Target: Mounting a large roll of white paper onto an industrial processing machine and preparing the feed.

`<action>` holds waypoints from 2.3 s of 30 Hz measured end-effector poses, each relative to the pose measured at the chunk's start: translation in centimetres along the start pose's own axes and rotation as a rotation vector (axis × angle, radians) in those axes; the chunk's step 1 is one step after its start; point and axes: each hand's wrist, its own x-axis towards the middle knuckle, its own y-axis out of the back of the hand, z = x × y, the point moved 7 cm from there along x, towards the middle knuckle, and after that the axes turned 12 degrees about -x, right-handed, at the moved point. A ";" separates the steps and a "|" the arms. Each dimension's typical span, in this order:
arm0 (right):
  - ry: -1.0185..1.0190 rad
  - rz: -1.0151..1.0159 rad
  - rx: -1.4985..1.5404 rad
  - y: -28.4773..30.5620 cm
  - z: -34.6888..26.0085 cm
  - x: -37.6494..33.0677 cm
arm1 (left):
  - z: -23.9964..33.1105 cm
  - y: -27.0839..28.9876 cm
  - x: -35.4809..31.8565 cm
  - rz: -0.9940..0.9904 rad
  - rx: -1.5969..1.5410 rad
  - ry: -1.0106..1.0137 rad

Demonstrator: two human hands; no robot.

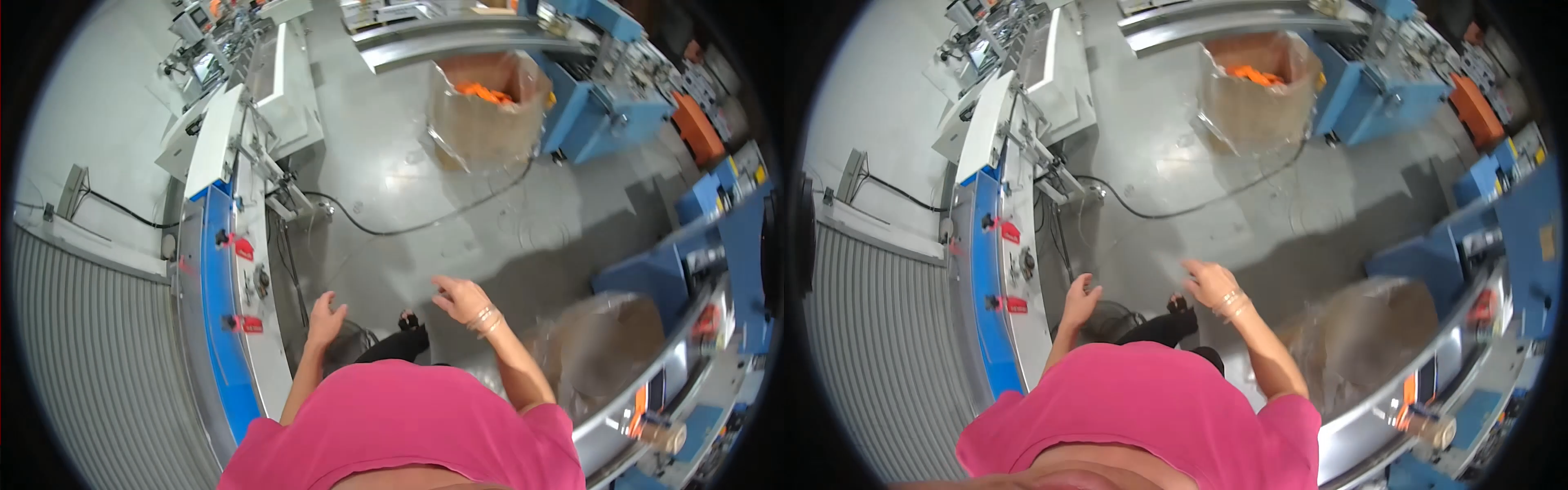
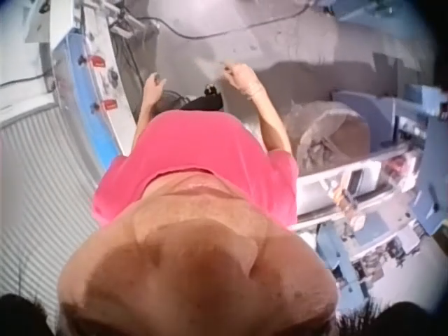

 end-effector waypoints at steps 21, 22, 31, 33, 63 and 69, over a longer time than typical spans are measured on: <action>-0.043 -0.097 0.016 3.8 3.5 53.3 | 5.8 1.7 51.0 -0.105 0.058 -0.113; 0.106 -0.077 -0.055 4.5 1.2 56.1 | 5.5 3.2 52.7 -0.052 0.150 -0.109; 0.453 -0.219 -0.344 7.4 -5.3 77.3 | 1.6 8.3 71.6 -0.001 -0.052 0.114; 0.422 -0.255 -0.372 6.7 -3.5 81.8 | 1.7 8.2 75.3 -0.088 -0.047 0.043; 0.345 -0.494 -0.327 -3.1 22.2 147.8 | 18.0 0.8 137.1 -0.318 -0.214 0.174; 0.301 -0.856 -0.196 -1.1 27.3 156.1 | 20.1 -1.2 150.4 -0.455 0.052 0.045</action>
